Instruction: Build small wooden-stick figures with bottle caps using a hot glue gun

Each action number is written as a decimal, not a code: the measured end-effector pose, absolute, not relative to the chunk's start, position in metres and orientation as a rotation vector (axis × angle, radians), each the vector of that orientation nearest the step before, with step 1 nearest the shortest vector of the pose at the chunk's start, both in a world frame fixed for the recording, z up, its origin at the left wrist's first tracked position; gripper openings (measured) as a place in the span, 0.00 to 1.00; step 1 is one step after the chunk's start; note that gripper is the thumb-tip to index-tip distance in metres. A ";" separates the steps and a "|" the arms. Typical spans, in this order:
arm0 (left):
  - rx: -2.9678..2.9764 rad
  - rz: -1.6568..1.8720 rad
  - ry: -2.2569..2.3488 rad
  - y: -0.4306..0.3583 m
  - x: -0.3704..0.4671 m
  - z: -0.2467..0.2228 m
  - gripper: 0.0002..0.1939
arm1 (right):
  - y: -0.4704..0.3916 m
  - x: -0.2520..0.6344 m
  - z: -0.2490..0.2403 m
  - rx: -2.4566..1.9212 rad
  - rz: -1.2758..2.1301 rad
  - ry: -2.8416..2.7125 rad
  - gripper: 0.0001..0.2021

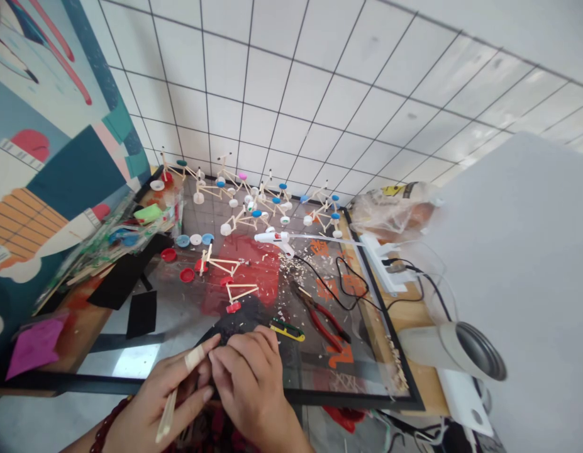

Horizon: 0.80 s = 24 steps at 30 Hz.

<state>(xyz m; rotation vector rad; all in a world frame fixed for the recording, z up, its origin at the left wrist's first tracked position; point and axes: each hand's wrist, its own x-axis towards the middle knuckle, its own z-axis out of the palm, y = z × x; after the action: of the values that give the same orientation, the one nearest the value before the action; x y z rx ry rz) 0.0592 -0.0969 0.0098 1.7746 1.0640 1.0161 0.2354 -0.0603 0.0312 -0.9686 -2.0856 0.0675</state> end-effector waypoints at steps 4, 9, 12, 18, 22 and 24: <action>1.970 0.967 1.100 -0.095 0.056 0.011 0.38 | -0.061 0.237 0.033 -0.960 0.056 -2.142 0.09; 2.278 0.911 1.119 -0.091 0.049 0.009 0.40 | -0.059 0.231 0.034 -0.984 0.041 -2.137 0.08; 2.143 0.906 1.082 -0.094 0.051 0.007 0.40 | -0.059 0.224 0.035 -0.990 0.016 -2.100 0.08; 1.217 0.926 0.906 -0.100 0.057 0.006 0.32 | -0.062 0.232 0.035 -0.918 0.153 -2.092 0.07; 0.787 0.939 0.700 -0.093 0.054 0.006 0.31 | -0.058 0.248 0.030 -1.001 0.189 -2.019 0.08; 0.660 0.946 0.654 -0.090 0.054 0.008 0.31 | -0.055 0.255 0.028 -1.065 0.143 -2.032 0.09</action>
<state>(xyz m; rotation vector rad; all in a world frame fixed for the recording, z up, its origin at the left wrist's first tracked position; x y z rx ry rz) 0.0536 -0.0899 0.0080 0.6596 0.6542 0.9462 0.2555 -0.0546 0.0280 -1.0653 -2.0318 0.1430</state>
